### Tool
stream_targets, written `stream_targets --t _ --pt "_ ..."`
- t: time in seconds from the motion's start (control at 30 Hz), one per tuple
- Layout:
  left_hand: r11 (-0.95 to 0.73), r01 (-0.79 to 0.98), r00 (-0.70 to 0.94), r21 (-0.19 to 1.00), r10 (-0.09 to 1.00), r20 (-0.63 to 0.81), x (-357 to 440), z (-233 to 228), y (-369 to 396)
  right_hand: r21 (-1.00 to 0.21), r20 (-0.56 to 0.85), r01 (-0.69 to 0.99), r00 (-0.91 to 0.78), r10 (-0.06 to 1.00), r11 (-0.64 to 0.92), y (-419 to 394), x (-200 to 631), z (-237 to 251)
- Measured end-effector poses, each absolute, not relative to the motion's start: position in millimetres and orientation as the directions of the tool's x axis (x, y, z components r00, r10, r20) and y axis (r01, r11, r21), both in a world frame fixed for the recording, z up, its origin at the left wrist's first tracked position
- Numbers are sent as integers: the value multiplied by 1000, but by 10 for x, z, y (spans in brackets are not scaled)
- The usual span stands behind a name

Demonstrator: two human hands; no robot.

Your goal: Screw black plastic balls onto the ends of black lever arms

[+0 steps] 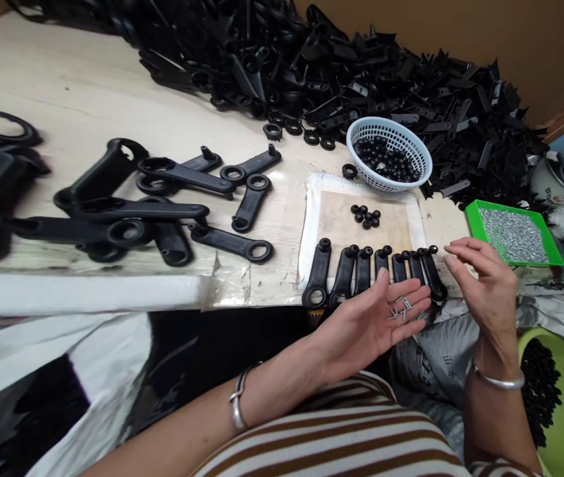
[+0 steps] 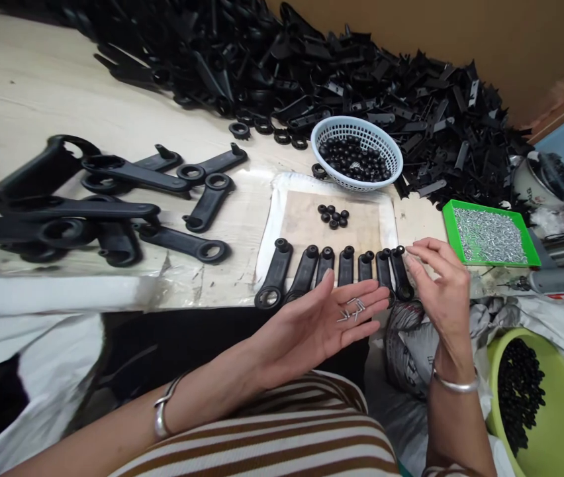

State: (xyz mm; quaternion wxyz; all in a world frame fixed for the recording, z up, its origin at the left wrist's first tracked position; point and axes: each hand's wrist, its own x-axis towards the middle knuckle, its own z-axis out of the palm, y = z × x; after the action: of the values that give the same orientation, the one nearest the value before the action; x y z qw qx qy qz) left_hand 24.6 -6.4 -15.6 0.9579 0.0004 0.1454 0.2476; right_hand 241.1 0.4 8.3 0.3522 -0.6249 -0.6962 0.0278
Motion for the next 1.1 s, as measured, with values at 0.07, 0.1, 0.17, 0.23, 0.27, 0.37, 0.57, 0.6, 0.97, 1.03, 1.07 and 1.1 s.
stream_targets --t 0.07,0.1,0.17,0.23,0.27,0.37,0.57,0.6,0.97,1.03,1.07,1.1 --pt "871 -486 832 73 487 -266 256 -162 -68 -516 410 810 -52 911 279 -140 2309 166" --pt "866 -493 829 78 495 -258 263 -168 -72 -536 373 785 -109 921 310 -204 2257 195" --pt "857 -508 822 93 514 -247 275 -183 -81 -547 322 753 -212 922 365 -303 2160 224" --pt "847 -520 813 106 529 -241 283 -199 -91 -522 315 753 -266 911 401 -360 2087 222" --pt "844 -525 811 109 535 -237 284 -206 -95 -502 322 761 -276 906 410 -375 2061 214" --pt "840 -531 813 109 542 -212 281 -222 -102 -442 339 793 -284 897 418 -398 2013 184" --pt "838 -534 812 116 546 -208 276 -232 -101 -405 311 803 -329 891 438 -424 1966 150" --pt "840 -529 813 120 542 -211 277 -234 -102 -410 306 800 -332 892 439 -423 1960 156" --pt "868 -481 842 124 497 -211 251 -248 -107 -605 337 754 -48 940 255 -397 2136 198" --pt "874 -471 845 120 486 -222 249 -246 -108 -627 344 761 82 935 164 -330 2225 158" --pt "877 -465 847 123 481 -226 249 -245 -108 -633 348 762 126 929 134 -282 2260 139" --pt "878 -461 848 127 479 -229 248 -243 -107 -629 355 767 143 924 123 -227 2284 121"
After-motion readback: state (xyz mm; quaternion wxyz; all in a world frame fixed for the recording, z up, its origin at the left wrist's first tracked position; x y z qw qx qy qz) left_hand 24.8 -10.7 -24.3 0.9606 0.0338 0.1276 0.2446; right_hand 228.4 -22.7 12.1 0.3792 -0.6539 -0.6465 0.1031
